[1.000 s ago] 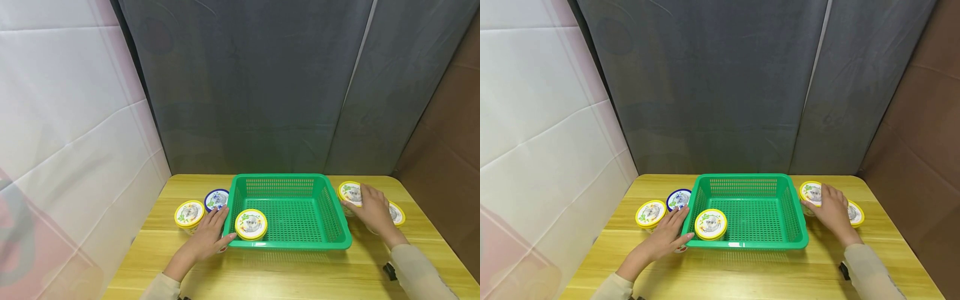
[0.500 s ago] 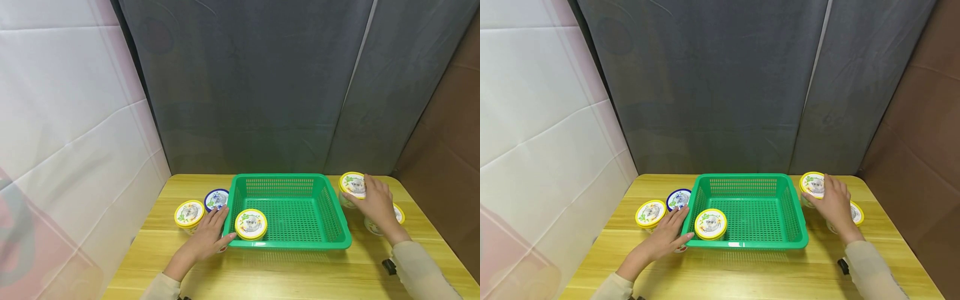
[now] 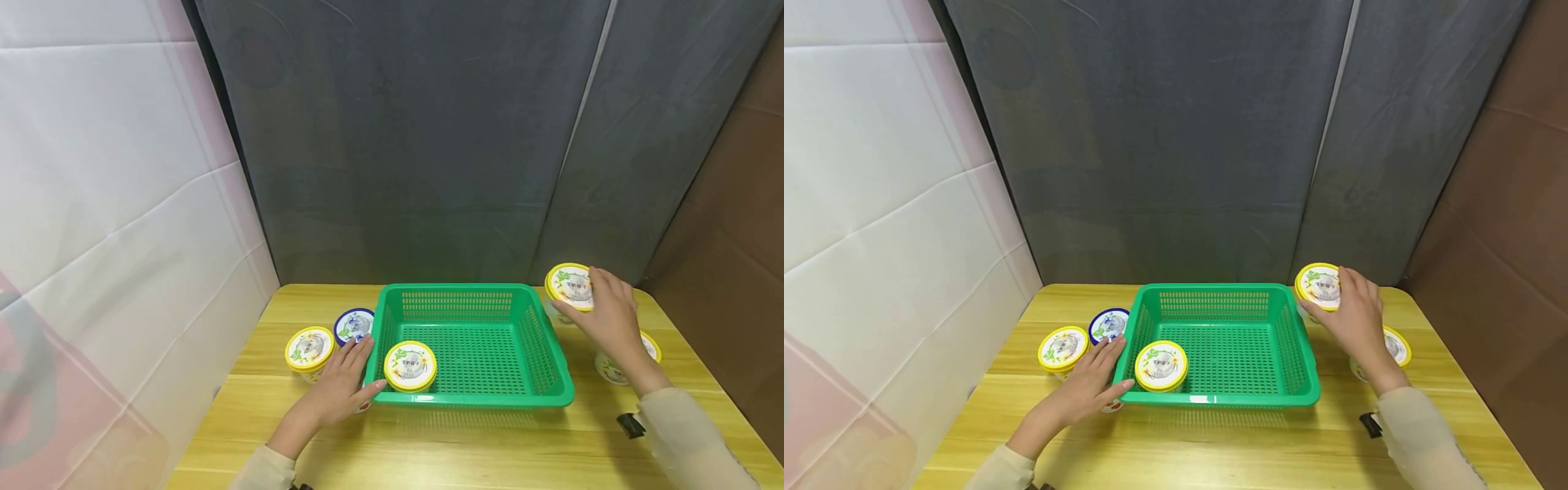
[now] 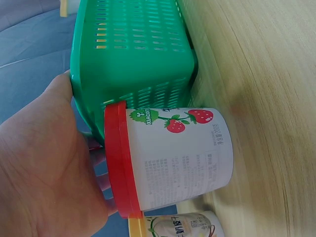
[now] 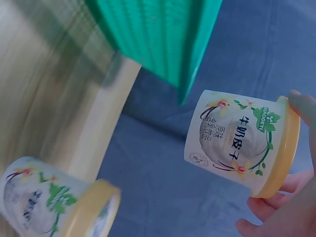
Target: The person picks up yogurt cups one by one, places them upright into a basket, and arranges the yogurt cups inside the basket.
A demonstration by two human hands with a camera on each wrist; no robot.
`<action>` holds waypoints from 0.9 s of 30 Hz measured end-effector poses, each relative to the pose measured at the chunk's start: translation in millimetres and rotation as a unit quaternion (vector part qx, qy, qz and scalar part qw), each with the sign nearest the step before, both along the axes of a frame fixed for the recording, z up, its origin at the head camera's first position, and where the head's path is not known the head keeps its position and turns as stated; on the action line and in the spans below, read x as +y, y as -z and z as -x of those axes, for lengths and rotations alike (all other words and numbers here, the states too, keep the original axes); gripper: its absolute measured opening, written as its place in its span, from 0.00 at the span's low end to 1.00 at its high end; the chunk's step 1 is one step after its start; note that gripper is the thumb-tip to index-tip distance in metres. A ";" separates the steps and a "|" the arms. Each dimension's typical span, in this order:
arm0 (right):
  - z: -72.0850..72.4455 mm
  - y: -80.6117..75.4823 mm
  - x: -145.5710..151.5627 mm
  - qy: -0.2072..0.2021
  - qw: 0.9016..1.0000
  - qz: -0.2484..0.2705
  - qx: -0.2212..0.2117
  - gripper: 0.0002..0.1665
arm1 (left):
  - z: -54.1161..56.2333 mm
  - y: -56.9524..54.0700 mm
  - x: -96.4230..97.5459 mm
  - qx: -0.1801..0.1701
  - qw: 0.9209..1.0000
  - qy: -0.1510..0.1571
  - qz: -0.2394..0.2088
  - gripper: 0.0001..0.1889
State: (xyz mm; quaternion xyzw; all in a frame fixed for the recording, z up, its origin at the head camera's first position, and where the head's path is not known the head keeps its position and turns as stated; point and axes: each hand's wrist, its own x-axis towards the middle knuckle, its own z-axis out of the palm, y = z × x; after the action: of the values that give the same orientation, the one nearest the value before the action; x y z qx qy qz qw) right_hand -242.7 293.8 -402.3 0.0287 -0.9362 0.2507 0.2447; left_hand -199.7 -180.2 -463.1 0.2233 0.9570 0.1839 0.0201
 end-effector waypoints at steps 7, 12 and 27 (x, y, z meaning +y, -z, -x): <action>-4.0 -8.8 -18.4 -0.022 1.000 0.020 -0.002 0.55 | 0.5 1.6 -0.1 0.003 1.000 0.000 0.002 0.43; -4.3 -8.8 -33.8 -0.047 0.999 0.026 0.001 0.55 | 0.6 0.9 -0.5 -0.004 1.000 -0.001 0.006 0.44; -4.1 7.6 -78.5 -0.113 0.991 0.043 -0.058 0.54 | 0.2 2.0 -0.2 -0.004 1.000 -0.006 0.013 0.44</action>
State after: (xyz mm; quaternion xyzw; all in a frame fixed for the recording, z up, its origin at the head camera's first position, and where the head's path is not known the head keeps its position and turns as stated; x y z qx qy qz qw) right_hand -238.6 215.2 -409.9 0.1095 -0.9279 0.3180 0.1607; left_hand -200.0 -180.4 -465.1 0.2163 0.9605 0.1730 0.0261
